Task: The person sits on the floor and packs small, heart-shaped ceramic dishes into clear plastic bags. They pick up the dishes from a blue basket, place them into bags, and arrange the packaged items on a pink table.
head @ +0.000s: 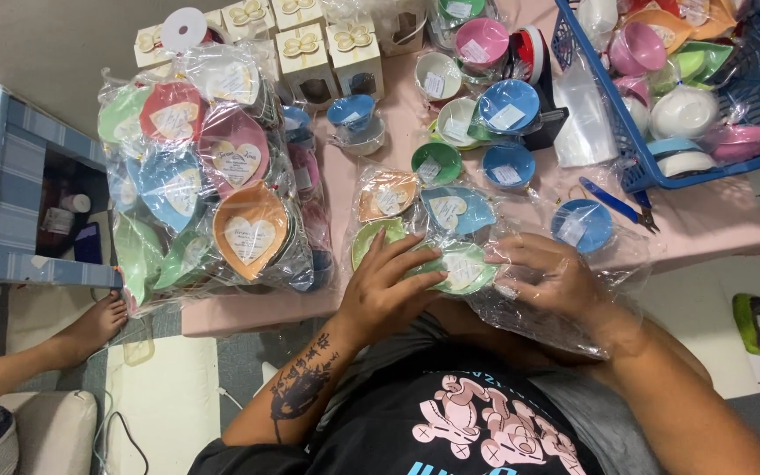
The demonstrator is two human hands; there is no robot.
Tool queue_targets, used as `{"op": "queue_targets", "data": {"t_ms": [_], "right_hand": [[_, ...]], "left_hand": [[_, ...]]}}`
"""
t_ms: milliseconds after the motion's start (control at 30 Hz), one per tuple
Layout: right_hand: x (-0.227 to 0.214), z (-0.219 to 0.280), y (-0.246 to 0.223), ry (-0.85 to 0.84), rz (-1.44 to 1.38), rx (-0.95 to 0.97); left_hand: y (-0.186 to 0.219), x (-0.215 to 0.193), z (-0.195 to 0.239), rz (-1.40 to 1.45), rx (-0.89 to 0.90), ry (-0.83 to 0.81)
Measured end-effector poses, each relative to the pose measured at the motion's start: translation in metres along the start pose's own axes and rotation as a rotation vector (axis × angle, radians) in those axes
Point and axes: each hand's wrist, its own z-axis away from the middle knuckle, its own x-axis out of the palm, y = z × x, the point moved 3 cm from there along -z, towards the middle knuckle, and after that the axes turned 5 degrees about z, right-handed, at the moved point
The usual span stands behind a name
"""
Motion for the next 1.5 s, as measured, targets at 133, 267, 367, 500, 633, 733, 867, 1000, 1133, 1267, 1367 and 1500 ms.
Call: {"op": "queue_targets", "data": {"t_ms": [133,267,367,500,633,733,867,1000,1133,1267,1367,1500], "right_hand": [[0.004,-0.015,-0.023,0.049,0.013,0.017],[0.007,-0.029,-0.033,-0.019,-0.059,-0.004],[0.013,-0.033,-0.029,-0.105,0.053,-0.060],[0.019,-0.028,-0.021,-0.211,0.262,-0.040],[0.017,-0.025,-0.014,-0.234,0.375,-0.193],[0.016,-0.026,-0.016,-0.294,0.313,-0.264],[0.017,-0.016,0.002,-0.115,0.464,-0.079],[0.022,-0.003,0.038,-0.108,1.031,0.026],[-0.003,-0.050,-0.032,-0.243,0.900,0.290],[0.001,-0.043,-0.018,-0.075,0.847,0.214],[0.001,-0.036,-0.008,0.065,0.802,0.151],[-0.016,-0.030,-0.011,0.002,0.431,0.315]], "left_hand": [[-0.001,0.000,0.001,0.080,-0.012,0.007],[0.001,-0.003,-0.004,0.144,-0.039,0.027],[0.002,-0.002,-0.006,0.156,-0.050,0.025],[0.007,0.000,-0.011,0.083,-0.029,-0.005],[0.004,-0.001,-0.015,0.059,-0.111,-0.135],[0.003,0.000,-0.033,-0.045,-0.193,-0.270],[-0.002,0.020,-0.042,-0.274,-0.293,-0.474],[-0.011,0.034,-0.036,-0.378,-0.339,-0.620],[-0.011,0.032,-0.047,-0.387,-0.361,-0.702],[-0.009,0.029,-0.069,-0.303,-0.374,-0.631],[-0.016,0.044,-0.068,-0.339,-0.367,-0.603],[-0.026,0.054,-0.063,-0.337,-0.439,-0.635]]}}
